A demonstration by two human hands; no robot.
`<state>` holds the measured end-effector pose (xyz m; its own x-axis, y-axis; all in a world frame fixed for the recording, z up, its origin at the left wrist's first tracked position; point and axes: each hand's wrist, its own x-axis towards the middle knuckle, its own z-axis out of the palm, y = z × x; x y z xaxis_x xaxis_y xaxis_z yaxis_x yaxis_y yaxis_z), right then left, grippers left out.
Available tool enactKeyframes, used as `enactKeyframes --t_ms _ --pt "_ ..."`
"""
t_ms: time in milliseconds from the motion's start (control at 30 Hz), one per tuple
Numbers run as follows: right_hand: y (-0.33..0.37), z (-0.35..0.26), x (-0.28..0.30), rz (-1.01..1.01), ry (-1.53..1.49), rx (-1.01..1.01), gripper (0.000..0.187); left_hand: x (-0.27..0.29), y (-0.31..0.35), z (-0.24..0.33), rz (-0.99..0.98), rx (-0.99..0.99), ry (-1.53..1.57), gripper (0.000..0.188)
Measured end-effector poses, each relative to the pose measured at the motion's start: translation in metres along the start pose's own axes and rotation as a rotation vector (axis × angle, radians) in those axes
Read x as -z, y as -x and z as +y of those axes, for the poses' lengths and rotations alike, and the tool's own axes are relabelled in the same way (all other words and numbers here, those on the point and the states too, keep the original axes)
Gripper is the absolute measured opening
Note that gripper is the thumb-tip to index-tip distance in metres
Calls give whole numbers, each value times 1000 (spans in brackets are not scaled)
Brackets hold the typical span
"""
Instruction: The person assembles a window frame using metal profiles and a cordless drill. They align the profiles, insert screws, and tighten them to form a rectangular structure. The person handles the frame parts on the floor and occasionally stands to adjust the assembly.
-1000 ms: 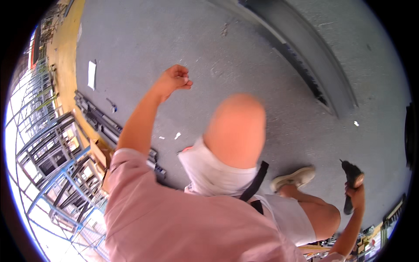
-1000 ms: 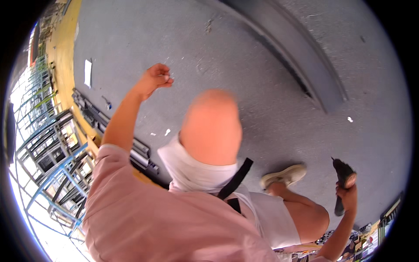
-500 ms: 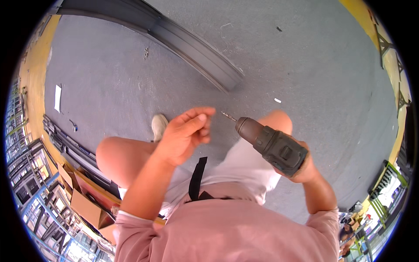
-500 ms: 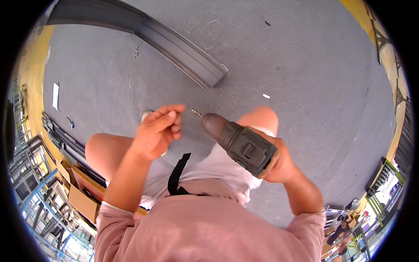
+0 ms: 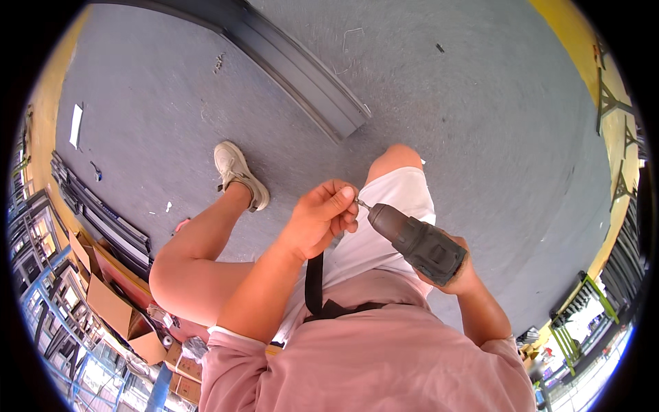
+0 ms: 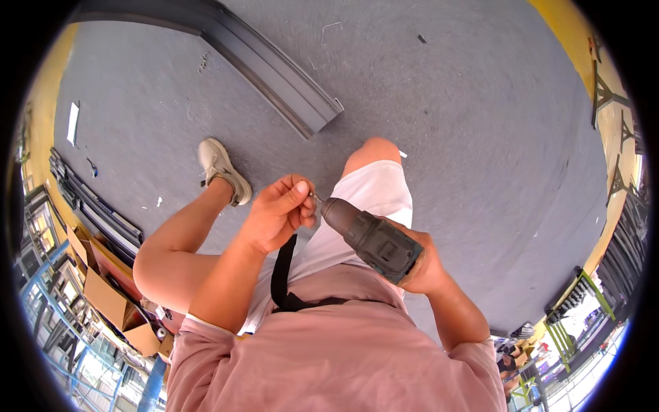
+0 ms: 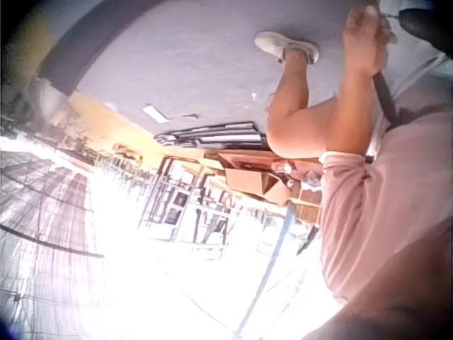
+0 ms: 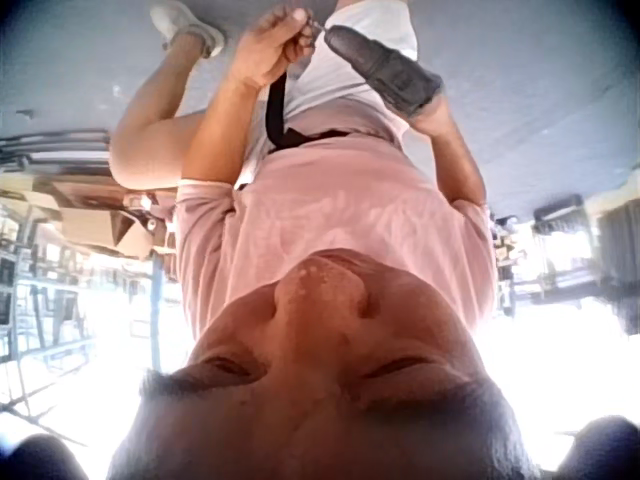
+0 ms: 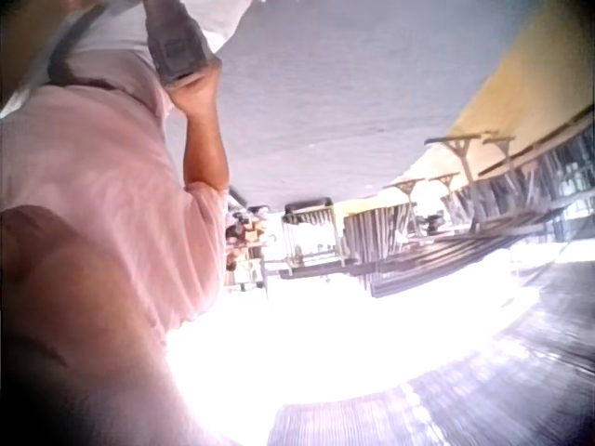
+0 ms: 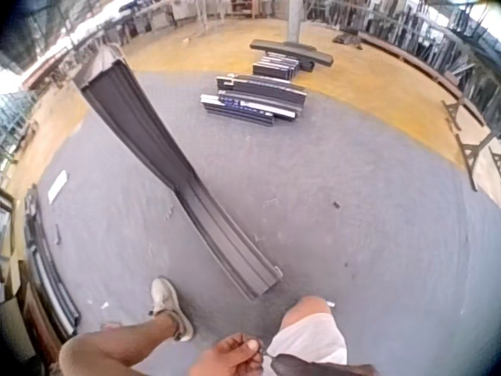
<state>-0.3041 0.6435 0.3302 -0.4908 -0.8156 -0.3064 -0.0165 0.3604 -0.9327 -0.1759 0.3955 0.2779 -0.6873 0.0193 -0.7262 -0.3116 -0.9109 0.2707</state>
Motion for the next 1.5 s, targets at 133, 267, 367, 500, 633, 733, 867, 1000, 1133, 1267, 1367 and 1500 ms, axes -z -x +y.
enactKeyframes --t_ms 133,267,367,500,633,733,867,1000,1133,1267,1367,1500 --pt "-27 12 20 -141 125 28 70 5 -23 -7 -30 34 274 20" --pt "-48 13 24 -97 37 -92 67 3 -45 -5 5 35 237 25" --pt "-72 -9 29 -74 46 -216 63 54 -73 -16 170 58 -194 31" --pt "-98 -8 40 -116 197 -267 61 90 -121 -27 624 -343 -940 47" --pt "-112 -15 38 -124 248 -286 62 71 -144 -25 721 -603 -846 62" --pt "-117 -8 33 -104 249 -277 63 79 -158 -24 528 -553 -618 62" --pt "-123 -12 29 -115 328 -265 65 85 -174 -34 408 -572 -449 53" --pt "-120 -12 27 -109 313 -258 65 87 -187 -39 434 -630 -420 46" --pt "-108 2 25 -73 212 -260 66 110 -200 -53 447 -688 -461 29" --pt "-103 15 36 -13 334 -96 63 104 -198 -53 468 -690 -417 25" --pt "-104 81 45 175 475 1 65 93 -193 -49 481 -682 -418 20" --pt "-154 156 76 348 547 -98 82 81 -187 -40 503 -623 -532 14"
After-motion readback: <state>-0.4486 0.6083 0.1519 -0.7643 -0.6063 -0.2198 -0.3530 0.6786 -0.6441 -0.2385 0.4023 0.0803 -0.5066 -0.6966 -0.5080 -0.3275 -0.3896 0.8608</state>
